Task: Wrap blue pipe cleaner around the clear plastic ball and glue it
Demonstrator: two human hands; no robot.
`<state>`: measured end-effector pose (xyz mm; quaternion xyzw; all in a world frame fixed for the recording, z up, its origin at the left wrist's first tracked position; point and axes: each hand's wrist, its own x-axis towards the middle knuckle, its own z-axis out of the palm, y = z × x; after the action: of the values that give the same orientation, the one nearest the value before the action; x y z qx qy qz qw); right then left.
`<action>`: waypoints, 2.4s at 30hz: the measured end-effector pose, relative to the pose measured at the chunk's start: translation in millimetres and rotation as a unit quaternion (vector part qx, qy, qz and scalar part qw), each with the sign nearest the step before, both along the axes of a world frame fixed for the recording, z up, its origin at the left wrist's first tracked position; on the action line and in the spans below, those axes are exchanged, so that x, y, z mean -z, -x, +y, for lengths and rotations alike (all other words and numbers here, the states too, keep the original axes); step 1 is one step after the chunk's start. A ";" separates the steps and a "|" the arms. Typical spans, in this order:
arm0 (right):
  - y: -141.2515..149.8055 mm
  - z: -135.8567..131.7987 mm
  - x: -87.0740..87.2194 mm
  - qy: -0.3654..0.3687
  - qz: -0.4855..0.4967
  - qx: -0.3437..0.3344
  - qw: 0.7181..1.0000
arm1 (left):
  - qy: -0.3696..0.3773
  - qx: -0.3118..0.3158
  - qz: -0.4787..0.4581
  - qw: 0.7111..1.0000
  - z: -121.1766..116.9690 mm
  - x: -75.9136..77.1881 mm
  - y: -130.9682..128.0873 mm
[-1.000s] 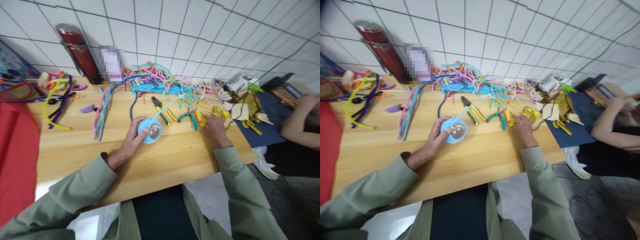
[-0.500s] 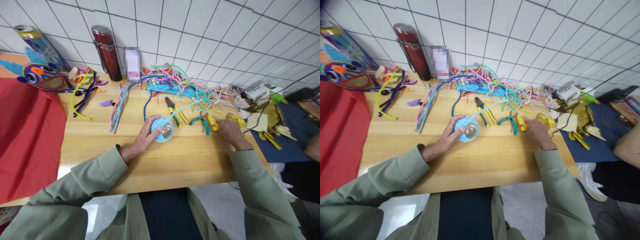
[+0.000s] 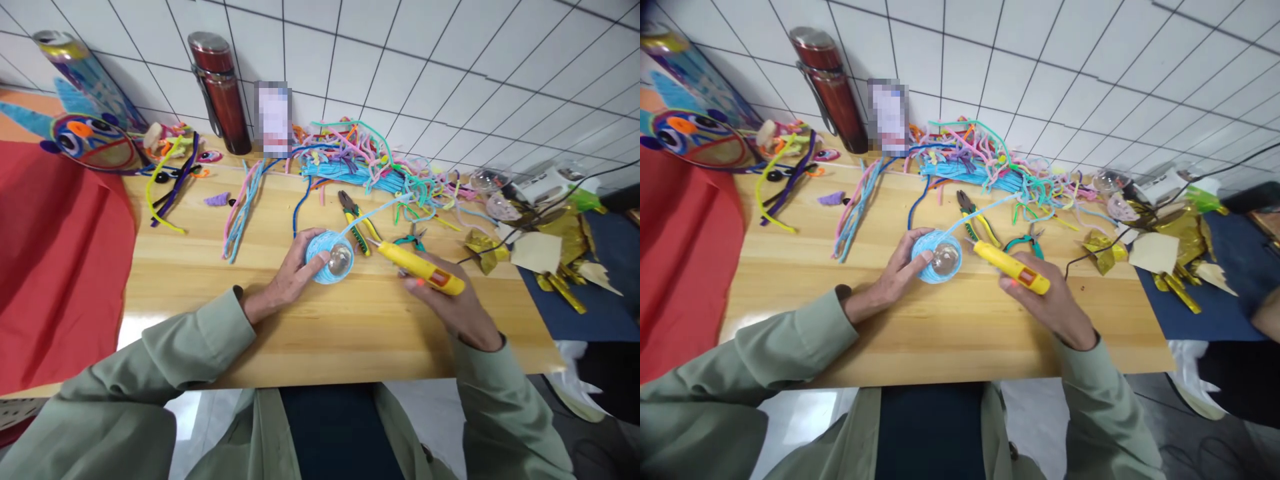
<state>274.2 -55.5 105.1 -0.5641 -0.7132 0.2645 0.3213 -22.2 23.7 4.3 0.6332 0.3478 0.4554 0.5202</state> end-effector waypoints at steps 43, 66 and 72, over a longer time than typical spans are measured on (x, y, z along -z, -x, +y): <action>35.4 25.2 39.5 -0.038 -0.019 -0.111 0.993 | -0.039 -0.017 0.009 0.999 -0.5 0.6 -2.1; 37.8 22.1 45.4 -0.065 -0.014 -0.109 0.992 | -0.043 -0.035 0.004 0.998 2.5 3.0 -2.9; 37.1 22.5 44.2 -0.071 -0.017 -0.109 0.991 | -0.056 -0.029 0.013 0.998 2.2 2.2 -2.6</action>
<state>237.1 -32.9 61.0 -0.4628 -0.7928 0.2371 0.3179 -19.6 25.9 2.1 0.6572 0.3468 0.4806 0.4657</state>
